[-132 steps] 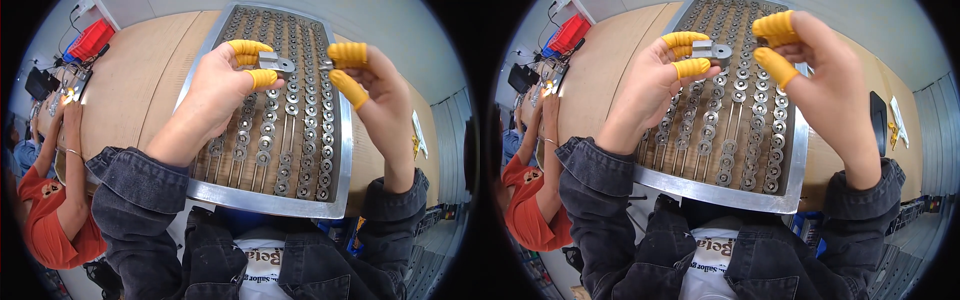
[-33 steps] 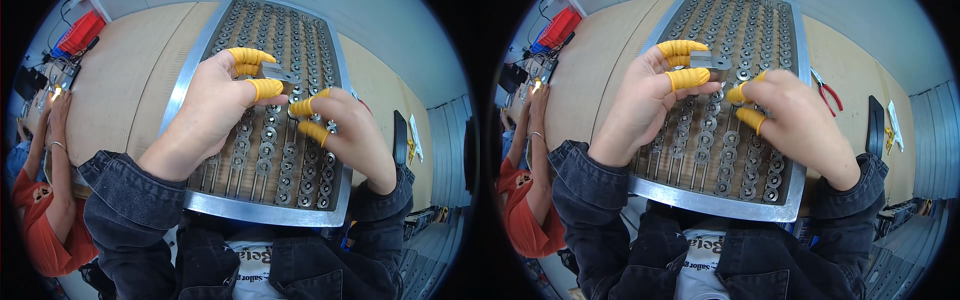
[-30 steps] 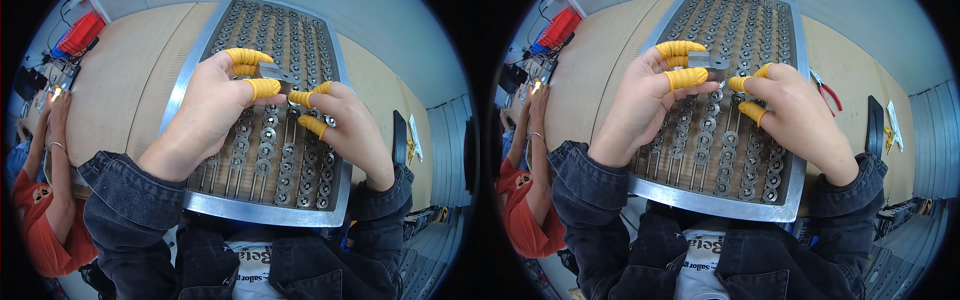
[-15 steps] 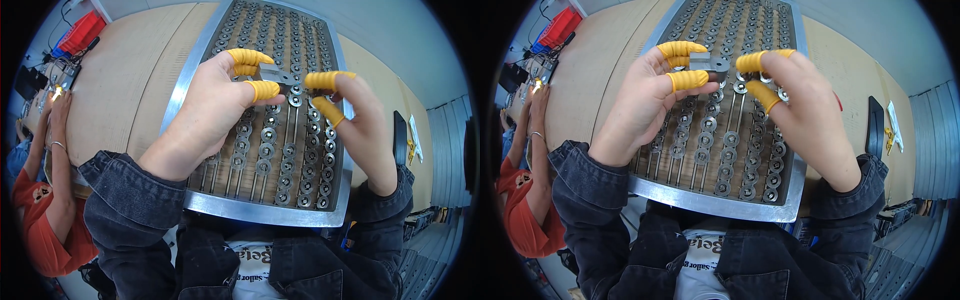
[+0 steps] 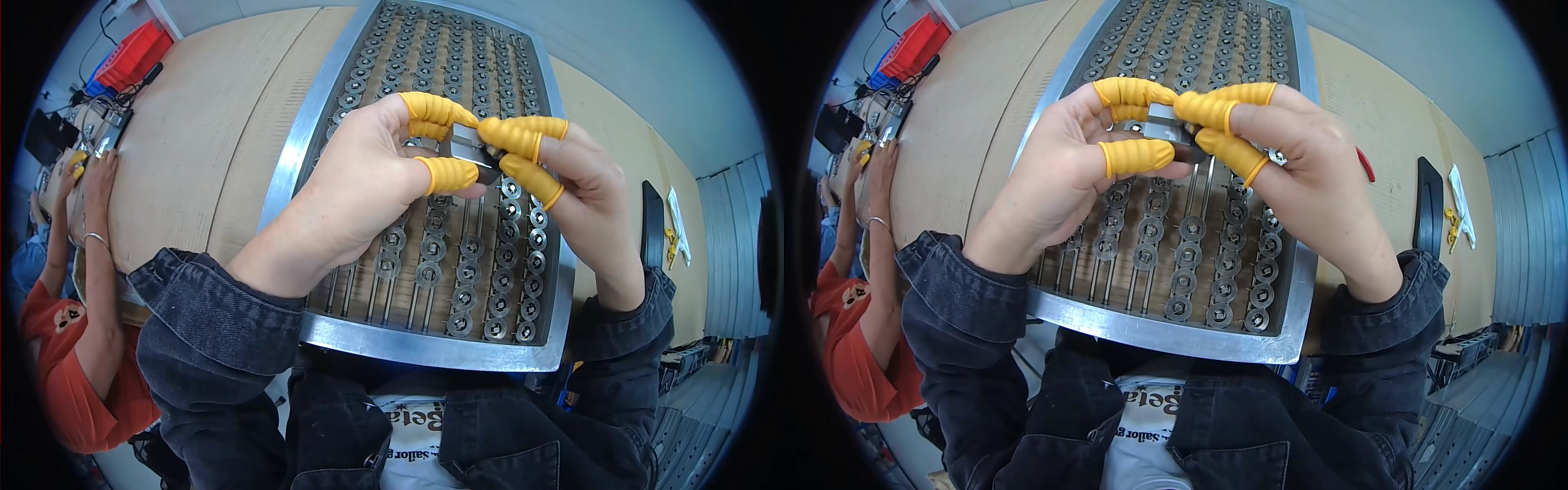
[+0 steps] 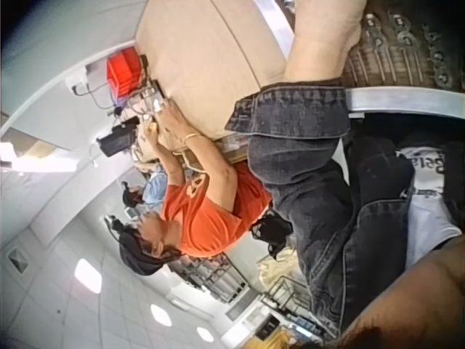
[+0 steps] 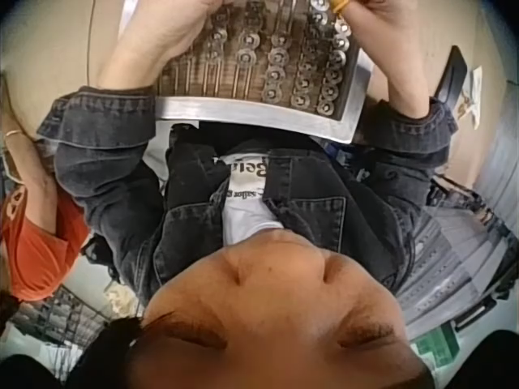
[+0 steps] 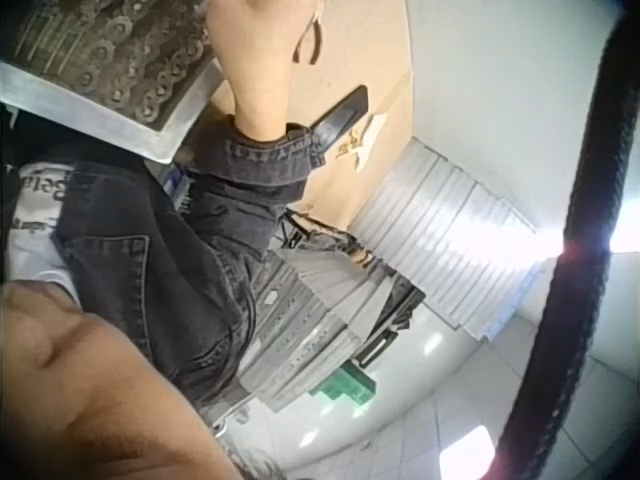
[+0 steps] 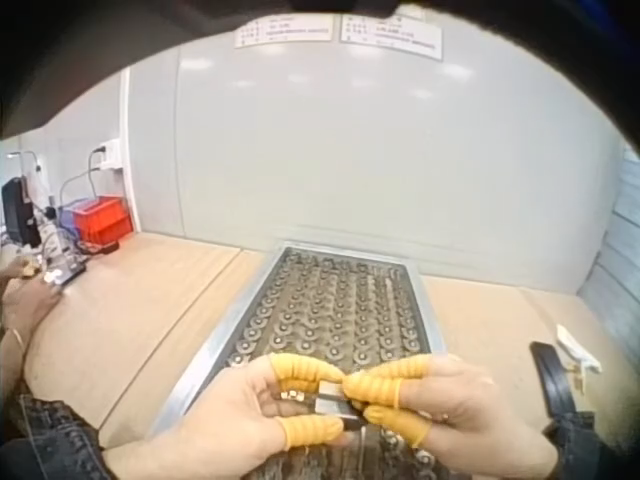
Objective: Assembling small metal components into a perforated metal tray at a factory workstation.
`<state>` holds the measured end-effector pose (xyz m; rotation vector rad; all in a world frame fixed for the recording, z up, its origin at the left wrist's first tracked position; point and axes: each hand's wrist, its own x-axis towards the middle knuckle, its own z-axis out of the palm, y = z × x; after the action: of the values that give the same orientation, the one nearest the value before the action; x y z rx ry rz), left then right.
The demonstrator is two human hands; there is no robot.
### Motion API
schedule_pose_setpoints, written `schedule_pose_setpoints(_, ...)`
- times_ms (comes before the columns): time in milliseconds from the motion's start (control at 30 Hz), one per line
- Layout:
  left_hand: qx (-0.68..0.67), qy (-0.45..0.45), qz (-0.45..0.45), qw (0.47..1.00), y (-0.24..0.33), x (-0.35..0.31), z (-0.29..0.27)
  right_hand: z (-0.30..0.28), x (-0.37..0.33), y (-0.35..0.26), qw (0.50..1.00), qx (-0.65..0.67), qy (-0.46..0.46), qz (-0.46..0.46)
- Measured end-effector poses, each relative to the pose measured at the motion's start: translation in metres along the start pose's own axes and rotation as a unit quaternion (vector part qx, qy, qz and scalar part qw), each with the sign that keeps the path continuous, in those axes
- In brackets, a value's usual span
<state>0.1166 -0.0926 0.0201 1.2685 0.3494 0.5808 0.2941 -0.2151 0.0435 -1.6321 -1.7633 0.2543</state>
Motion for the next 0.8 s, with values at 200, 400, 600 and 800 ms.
schedule_pose_setpoints(200, -0.055, 0.008, -0.001, 0.998, -0.003, 0.001, -0.003, -0.008, -0.001, -0.002, 0.998, -0.037, -0.042, 0.007)
schedule_pose_setpoints(400, -0.052, -0.012, 0.004, 0.999, -0.001, 0.000, 0.001, 0.009, -0.001, 0.013, 0.994, 0.089, 0.042, 0.042)
schedule_pose_setpoints(600, -0.041, -0.010, -0.011, 0.999, 0.001, 0.000, -0.001, 0.012, 0.001, 0.026, 0.976, 0.179, 0.124, 0.020)
schedule_pose_setpoints(800, -0.027, 0.001, -0.002, 1.000, 0.001, 0.000, 0.001, 0.002, 0.005, 0.017, 0.992, 0.095, 0.081, -0.030)
